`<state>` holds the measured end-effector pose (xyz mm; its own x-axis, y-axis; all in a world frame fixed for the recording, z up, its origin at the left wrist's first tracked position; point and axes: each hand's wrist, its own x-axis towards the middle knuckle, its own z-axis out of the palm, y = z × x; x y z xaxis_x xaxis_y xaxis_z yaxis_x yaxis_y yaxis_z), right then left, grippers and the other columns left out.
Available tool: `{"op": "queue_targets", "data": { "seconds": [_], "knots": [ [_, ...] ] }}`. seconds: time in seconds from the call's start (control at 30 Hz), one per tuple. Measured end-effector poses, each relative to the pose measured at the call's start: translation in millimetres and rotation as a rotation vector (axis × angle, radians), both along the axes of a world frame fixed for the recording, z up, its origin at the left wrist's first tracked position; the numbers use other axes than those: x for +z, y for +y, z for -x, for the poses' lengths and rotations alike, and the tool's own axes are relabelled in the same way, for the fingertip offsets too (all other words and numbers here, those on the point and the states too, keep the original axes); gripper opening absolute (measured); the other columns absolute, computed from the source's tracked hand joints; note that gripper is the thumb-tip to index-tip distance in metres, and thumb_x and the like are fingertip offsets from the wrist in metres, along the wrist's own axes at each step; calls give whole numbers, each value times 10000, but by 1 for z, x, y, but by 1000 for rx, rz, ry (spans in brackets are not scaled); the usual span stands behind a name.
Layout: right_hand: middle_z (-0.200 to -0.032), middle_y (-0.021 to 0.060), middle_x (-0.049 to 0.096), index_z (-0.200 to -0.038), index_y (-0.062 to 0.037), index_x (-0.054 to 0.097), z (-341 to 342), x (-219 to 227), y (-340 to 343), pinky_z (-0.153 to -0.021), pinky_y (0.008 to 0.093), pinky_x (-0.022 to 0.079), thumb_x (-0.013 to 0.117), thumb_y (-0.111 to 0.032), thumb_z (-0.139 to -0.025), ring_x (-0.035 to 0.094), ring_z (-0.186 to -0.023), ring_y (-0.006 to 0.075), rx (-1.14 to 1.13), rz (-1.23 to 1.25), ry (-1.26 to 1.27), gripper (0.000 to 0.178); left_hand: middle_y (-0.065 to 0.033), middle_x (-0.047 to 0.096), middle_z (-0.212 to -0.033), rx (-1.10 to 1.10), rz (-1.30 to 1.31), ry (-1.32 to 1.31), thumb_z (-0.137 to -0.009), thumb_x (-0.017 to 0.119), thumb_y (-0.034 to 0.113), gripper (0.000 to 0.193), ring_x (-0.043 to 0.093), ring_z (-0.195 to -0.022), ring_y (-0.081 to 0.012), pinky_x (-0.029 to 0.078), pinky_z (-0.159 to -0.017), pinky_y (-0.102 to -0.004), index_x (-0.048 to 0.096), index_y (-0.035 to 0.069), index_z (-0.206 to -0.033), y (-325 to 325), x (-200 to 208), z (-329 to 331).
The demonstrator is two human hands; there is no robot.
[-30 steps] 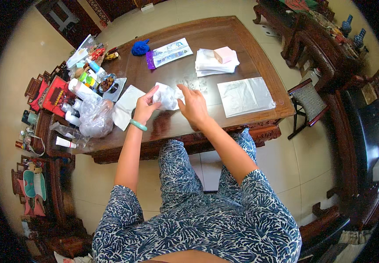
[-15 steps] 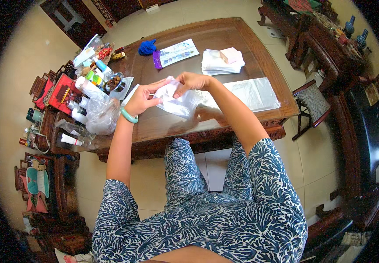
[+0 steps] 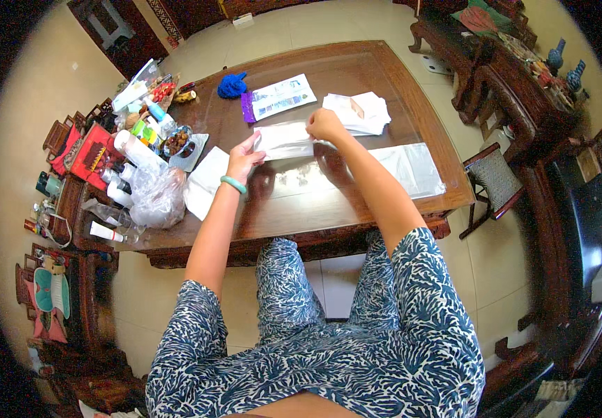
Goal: The person folds a rectangular piece of paper multiple times, then places it inside a clear plastic bag and presses down on the bag to flatten it.
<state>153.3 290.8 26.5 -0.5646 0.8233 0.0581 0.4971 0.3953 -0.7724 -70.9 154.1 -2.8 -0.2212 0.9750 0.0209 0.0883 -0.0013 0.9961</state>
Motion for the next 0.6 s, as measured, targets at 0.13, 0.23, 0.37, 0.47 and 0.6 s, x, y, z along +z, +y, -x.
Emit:
{"op": "queue_targets", "data": {
  "seconds": [0.13, 0.23, 0.37, 0.47, 0.6],
  "knots": [
    [-818, 218, 666, -887, -6, 615, 14, -26, 11, -729, 438, 524, 587, -92, -768, 651, -790, 384, -272, -444, -144, 149, -33, 636, -748, 93, 9, 241, -761, 655, -42, 607, 549, -581, -76, 471, -567, -234, 478, 1, -1340, 23, -13, -13],
    [-842, 232, 659, -1003, 29, 535, 18, -26, -2, -719, 446, 531, 555, -43, -795, 654, -814, 404, -265, -455, -238, 220, -94, 663, -750, 139, 42, 515, -728, 691, 82, 615, 590, -582, -121, 493, -612, -271, 515, 26, -1315, 22, -15, -18],
    [-1074, 255, 589, -1043, 33, 513, 27, -16, -28, -834, 402, 500, 571, -31, -780, 578, -1046, 341, -219, -569, -337, 277, -202, 668, -985, 197, -41, 817, -703, 698, 186, 611, 664, -800, -265, 507, -758, -339, 551, 48, -1280, 22, -24, -13],
    [-1243, 240, 506, -1154, 82, 522, 35, -27, -50, -1037, 410, 360, 555, -141, -847, 461, -1180, 378, -25, -720, 31, 381, -224, 583, -1201, 173, -39, 827, -722, 707, 219, 584, 594, -1071, -357, 469, -900, -379, 560, 9, -1247, 19, -18, -20],
    [-1407, 265, 365, -1352, 103, 341, 42, -55, -67, -1110, 437, 261, 460, -291, -953, 299, -1344, 402, 224, -788, -75, 573, -230, 539, -1270, 152, -29, 842, -730, 700, 185, 586, 530, -1173, -348, 418, -996, -367, 537, -46, -1243, 16, -8, -27]
  ]
}}
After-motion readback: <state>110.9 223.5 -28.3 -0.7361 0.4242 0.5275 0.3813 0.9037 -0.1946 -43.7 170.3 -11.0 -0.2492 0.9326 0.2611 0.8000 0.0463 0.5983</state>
